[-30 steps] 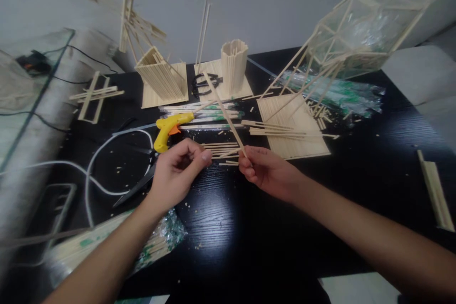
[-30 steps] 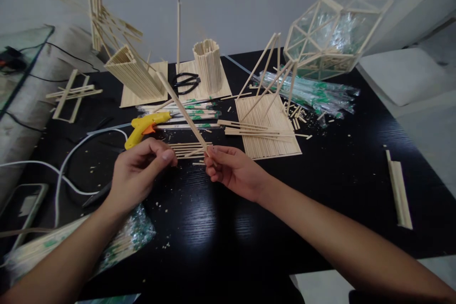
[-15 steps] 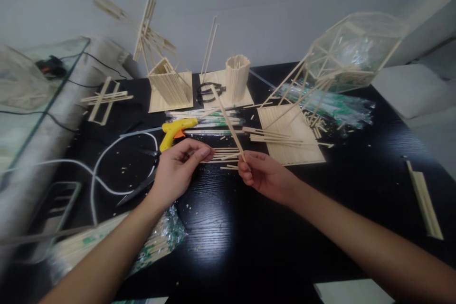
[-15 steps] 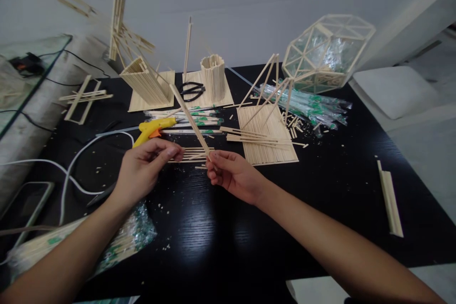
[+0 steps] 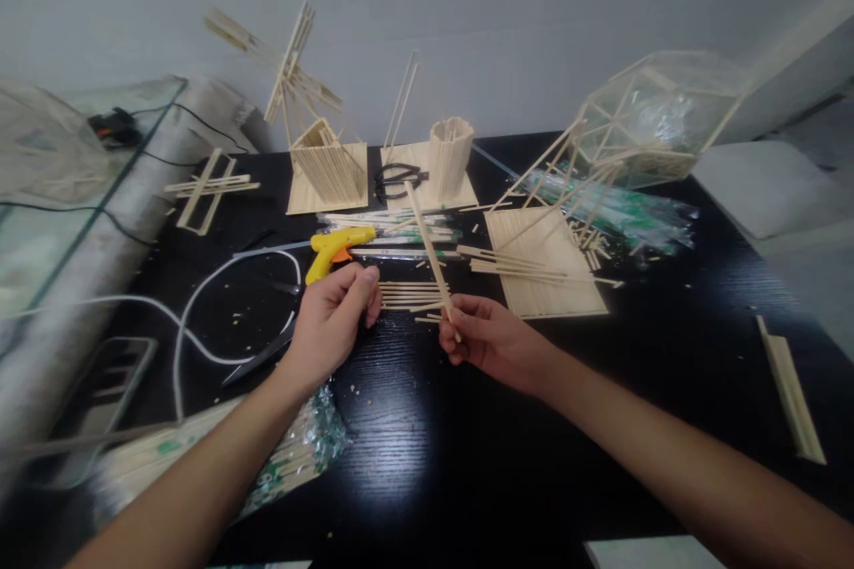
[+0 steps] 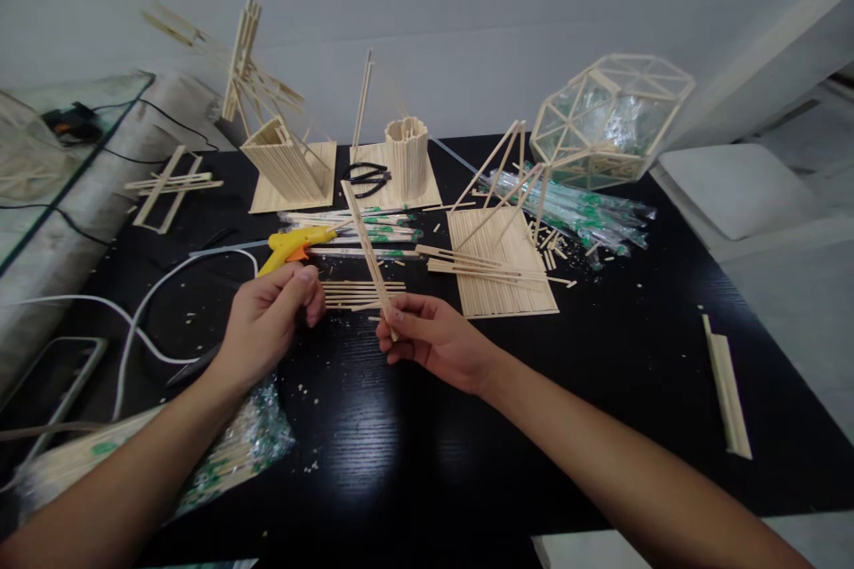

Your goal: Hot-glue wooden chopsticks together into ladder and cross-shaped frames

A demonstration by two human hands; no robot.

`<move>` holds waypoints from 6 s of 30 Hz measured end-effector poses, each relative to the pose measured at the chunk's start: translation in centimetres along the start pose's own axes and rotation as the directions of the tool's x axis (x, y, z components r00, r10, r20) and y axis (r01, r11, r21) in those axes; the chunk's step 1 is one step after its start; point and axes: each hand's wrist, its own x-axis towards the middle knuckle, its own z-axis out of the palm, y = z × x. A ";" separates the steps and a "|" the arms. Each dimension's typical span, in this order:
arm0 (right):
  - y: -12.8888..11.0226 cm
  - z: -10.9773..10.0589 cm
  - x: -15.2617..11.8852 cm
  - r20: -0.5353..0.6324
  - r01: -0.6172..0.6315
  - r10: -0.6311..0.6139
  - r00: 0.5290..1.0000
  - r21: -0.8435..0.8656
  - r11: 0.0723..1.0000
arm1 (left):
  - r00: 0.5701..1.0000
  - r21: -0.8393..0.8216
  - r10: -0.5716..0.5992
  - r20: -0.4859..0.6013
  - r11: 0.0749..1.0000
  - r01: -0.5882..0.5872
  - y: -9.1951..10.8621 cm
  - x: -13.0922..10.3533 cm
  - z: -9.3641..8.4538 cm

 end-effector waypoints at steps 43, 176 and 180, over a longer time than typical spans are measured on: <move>0.1 2.0 -0.7 -0.072 0.013 -0.043 0.996 -0.377 0.926 | 0.978 -0.176 -0.093 0.186 0.976 0.126 0.6 0.0 0.5; -1.8 -0.9 -0.5 -0.143 0.134 -0.203 0.969 -0.388 0.912 | 0.857 -0.049 -0.256 0.447 0.950 0.310 0.2 -0.2 0.7; -1.8 -0.7 -0.6 -0.149 0.131 -0.207 0.967 -0.405 0.905 | 0.860 -0.064 -0.256 0.441 0.947 0.314 0.1 -0.3 0.7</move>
